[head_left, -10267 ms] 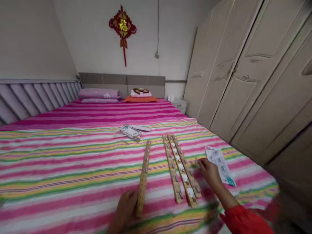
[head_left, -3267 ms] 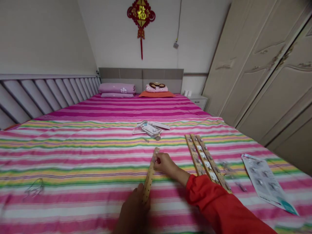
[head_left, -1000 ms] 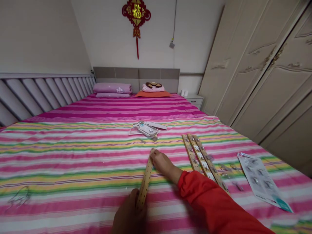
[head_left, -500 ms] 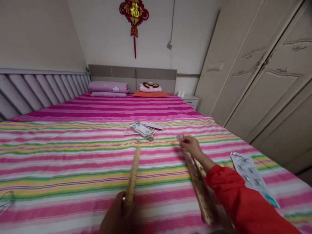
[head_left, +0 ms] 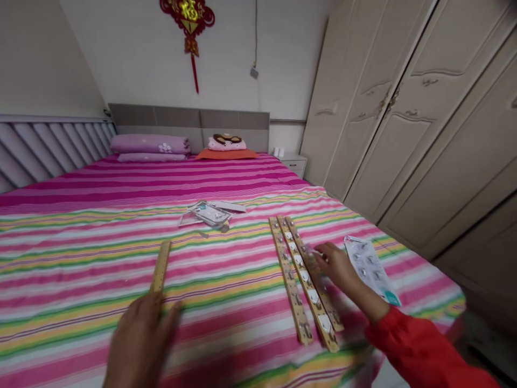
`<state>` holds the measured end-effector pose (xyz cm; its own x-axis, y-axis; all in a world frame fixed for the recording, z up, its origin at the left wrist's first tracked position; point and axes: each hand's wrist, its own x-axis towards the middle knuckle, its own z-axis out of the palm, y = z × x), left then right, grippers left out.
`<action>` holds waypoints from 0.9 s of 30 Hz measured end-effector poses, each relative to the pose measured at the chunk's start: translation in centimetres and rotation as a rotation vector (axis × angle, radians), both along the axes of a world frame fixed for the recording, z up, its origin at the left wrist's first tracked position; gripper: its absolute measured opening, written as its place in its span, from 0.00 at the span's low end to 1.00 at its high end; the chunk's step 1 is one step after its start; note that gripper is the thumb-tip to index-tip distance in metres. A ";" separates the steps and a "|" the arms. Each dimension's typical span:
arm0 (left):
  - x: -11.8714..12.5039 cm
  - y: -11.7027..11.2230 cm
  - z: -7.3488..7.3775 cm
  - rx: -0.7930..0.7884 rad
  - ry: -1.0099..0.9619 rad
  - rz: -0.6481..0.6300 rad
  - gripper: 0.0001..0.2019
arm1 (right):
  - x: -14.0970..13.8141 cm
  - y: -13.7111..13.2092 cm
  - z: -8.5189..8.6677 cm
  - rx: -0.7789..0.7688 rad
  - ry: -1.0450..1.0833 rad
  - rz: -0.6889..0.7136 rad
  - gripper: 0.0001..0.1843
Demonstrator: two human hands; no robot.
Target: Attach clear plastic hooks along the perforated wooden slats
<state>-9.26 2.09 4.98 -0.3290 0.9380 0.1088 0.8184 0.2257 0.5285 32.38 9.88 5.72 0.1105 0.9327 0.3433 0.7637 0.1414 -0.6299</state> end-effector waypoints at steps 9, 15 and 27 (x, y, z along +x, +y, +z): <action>21.8 -5.2 -5.5 -0.044 -0.385 -0.578 0.29 | -5.3 -7.6 -1.7 -0.223 -0.206 0.276 0.01; 24.6 -3.8 -6.1 0.039 -0.280 -0.485 0.15 | -5.6 -5.9 -2.8 -0.255 -0.216 0.328 0.08; 22.4 -3.0 -6.3 0.023 -0.535 -0.605 0.05 | -2.9 -4.4 -0.9 -0.345 0.643 0.334 0.10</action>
<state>13.13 -0.91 -1.30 0.2223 0.9696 0.1020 0.4301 -0.1914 0.8822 29.48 5.47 4.79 -0.1147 0.9934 -0.0062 0.1885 0.0157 -0.9819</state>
